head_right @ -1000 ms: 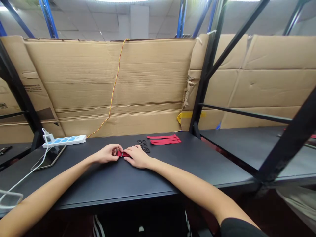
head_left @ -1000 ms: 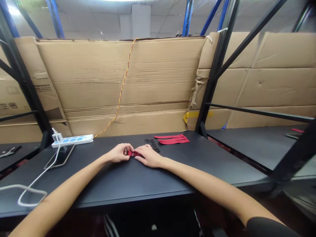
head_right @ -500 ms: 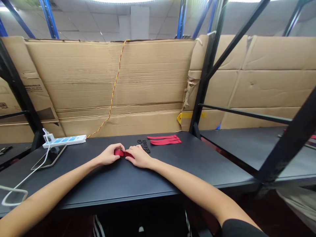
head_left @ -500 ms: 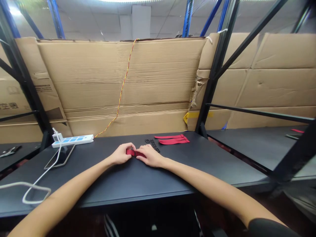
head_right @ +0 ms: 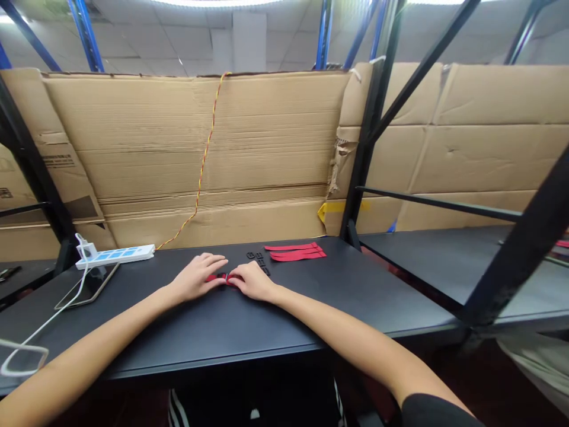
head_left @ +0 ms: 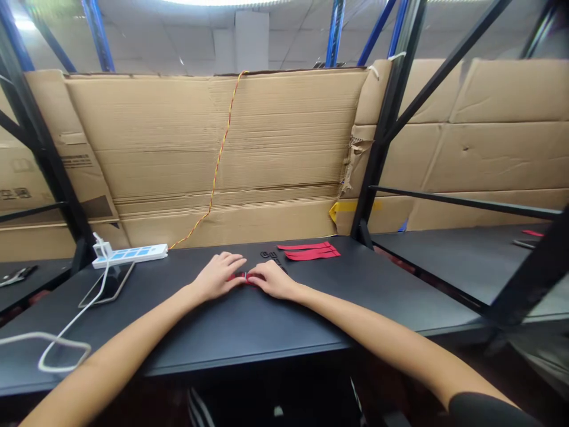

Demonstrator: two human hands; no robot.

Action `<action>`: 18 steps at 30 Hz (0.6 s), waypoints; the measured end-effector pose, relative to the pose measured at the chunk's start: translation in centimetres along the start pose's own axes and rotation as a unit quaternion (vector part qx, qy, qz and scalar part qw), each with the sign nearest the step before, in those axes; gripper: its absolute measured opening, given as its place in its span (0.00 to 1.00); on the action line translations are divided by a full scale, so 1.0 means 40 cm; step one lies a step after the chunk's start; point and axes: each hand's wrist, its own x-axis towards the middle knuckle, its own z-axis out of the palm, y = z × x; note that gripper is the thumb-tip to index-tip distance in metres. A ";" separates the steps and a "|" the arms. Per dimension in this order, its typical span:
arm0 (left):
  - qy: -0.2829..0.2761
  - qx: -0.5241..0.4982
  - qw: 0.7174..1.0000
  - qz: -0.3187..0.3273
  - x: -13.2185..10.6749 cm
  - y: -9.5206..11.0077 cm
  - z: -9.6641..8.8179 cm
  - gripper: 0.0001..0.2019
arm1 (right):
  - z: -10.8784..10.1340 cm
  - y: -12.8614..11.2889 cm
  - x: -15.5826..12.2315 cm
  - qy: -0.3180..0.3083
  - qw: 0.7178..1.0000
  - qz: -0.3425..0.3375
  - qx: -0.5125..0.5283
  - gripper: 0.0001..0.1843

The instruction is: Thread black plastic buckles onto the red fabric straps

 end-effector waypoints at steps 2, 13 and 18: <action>-0.048 -0.055 0.997 0.038 0.001 0.015 0.007 0.21 | 0.001 -0.003 0.000 -0.008 1.000 -0.004 0.025 0.11; -0.085 -0.146 0.985 0.042 0.001 -0.002 0.005 0.14 | -0.081 -0.004 -0.002 -0.109 0.982 0.120 0.097 0.11; -0.083 -0.142 0.986 0.023 0.009 -0.015 0.009 0.15 | -0.198 0.059 -0.019 -0.175 0.966 0.135 0.134 0.12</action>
